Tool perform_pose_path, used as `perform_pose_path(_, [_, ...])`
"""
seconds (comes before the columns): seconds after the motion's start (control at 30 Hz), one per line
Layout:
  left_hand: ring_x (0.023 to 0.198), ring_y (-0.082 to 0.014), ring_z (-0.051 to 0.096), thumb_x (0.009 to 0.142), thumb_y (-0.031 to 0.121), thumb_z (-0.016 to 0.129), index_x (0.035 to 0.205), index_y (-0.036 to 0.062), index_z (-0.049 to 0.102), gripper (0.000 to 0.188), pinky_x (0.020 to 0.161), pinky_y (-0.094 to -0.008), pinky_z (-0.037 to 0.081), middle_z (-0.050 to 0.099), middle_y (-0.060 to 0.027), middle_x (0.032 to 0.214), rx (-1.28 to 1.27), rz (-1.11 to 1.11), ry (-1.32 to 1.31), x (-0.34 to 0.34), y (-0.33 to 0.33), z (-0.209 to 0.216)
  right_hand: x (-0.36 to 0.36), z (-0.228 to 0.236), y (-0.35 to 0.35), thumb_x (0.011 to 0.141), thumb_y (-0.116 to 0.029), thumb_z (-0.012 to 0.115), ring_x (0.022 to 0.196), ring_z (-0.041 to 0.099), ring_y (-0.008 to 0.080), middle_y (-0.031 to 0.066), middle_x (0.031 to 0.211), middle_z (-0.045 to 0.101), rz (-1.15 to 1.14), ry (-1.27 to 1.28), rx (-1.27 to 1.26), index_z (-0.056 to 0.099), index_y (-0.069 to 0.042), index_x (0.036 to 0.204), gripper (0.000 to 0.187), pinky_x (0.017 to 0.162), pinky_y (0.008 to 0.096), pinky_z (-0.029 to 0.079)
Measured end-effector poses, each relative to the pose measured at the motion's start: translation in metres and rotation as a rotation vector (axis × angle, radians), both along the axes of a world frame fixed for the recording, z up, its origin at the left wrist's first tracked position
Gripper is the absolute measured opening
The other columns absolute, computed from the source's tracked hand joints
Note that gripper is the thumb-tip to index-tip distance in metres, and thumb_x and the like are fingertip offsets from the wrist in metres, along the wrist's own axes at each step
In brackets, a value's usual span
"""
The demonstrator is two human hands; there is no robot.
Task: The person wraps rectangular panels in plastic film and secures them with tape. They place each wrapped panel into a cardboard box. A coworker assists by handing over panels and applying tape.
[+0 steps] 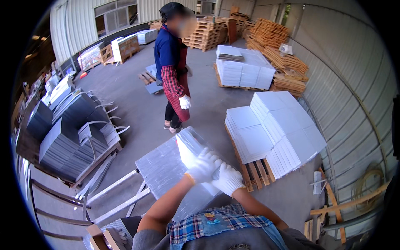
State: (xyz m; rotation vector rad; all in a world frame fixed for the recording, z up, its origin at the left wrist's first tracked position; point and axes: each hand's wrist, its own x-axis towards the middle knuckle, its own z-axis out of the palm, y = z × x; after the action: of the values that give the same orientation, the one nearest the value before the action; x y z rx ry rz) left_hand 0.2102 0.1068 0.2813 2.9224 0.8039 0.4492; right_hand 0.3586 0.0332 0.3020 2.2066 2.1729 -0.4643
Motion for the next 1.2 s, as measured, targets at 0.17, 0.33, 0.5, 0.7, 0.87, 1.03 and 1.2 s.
perform_pose_path(0.17, [0.127,-0.0345,0.052,0.064,0.032,0.079,0.121,0.0125,0.064,0.062,0.119,-0.0555,0.028,0.062,-0.0110,0.121,0.019,0.025,0.066,0.003,-0.001,0.001,-0.002,-0.001,-0.002,0.081,-0.055,0.068,0.103,0.070,0.0361,0.0206,0.114,0.066,-0.056,0.081,0.007,0.049,-0.001,0.124,0.072,0.086,0.0496,0.055])
perform_pose_path(0.33, [0.127,-0.0353,0.052,0.062,0.032,0.083,0.126,0.0105,0.063,0.071,0.117,-0.0521,0.031,0.062,-0.0124,0.122,-0.048,-0.063,0.072,-0.001,0.010,0.000,0.001,-0.004,-0.007,0.083,-0.052,0.068,0.101,0.069,0.0391,0.0242,0.115,0.065,-0.062,0.148,0.041,0.048,-0.001,0.123,0.068,0.088,0.0501,0.054])
perform_pose_path(0.5, [0.118,-0.0363,0.056,0.075,0.034,0.080,0.124,0.0075,0.067,0.057,0.112,-0.0469,0.036,0.063,-0.0143,0.119,-0.440,-0.148,-0.308,-0.007,0.031,0.009,0.004,-0.011,-0.007,0.085,-0.050,0.066,0.101,0.070,0.0386,0.0222,0.116,0.066,-0.030,0.142,0.126,0.052,-0.002,0.124,0.063,0.088,0.0506,0.054])
perform_pose_path(0.7, [0.113,-0.0345,0.059,0.095,0.043,0.059,0.105,0.0078,0.070,0.038,0.116,-0.0589,0.027,0.067,-0.0145,0.109,-0.156,0.202,-0.206,0.020,0.001,0.012,0.001,-0.045,0.007,0.087,-0.047,0.060,0.073,0.071,0.0372,0.0191,0.083,0.072,0.099,0.048,0.248,0.070,-0.006,0.094,0.043,0.067,0.0507,0.056])
perform_pose_path(0.87, [0.085,-0.0315,0.066,0.099,0.038,0.055,0.085,0.0147,0.074,0.033,0.115,-0.0515,0.032,0.068,-0.0105,0.077,-0.066,0.296,-0.378,0.033,-0.006,-0.037,0.004,-0.048,0.003,0.086,-0.041,0.061,0.078,0.071,0.0388,0.0206,0.084,0.073,0.180,-0.059,0.232,0.074,-0.006,0.092,0.039,0.070,0.0515,0.054])
perform_pose_path(1.03, [0.064,-0.0402,0.065,0.093,0.045,0.057,0.060,0.0022,0.069,0.055,0.112,-0.0505,0.038,0.061,-0.0221,0.059,-0.065,0.388,-0.511,0.040,-0.010,-0.057,0.003,-0.049,-0.001,0.081,-0.044,0.069,0.088,0.069,0.0448,0.0262,0.092,0.072,0.078,0.009,0.143,0.073,-0.003,0.096,0.044,0.075,0.0519,0.053])
perform_pose_path(1.2, [0.064,-0.0385,0.065,0.091,0.045,0.058,0.059,0.0066,0.069,0.052,0.111,-0.0519,0.039,0.063,-0.0178,0.058,-0.032,0.383,-0.537,0.044,-0.012,-0.056,0.010,-0.058,0.007,0.082,-0.045,0.070,0.089,0.067,0.0459,0.0271,0.098,0.071,0.045,-0.057,0.141,0.070,0.000,0.101,0.049,0.075,0.0532,0.052])
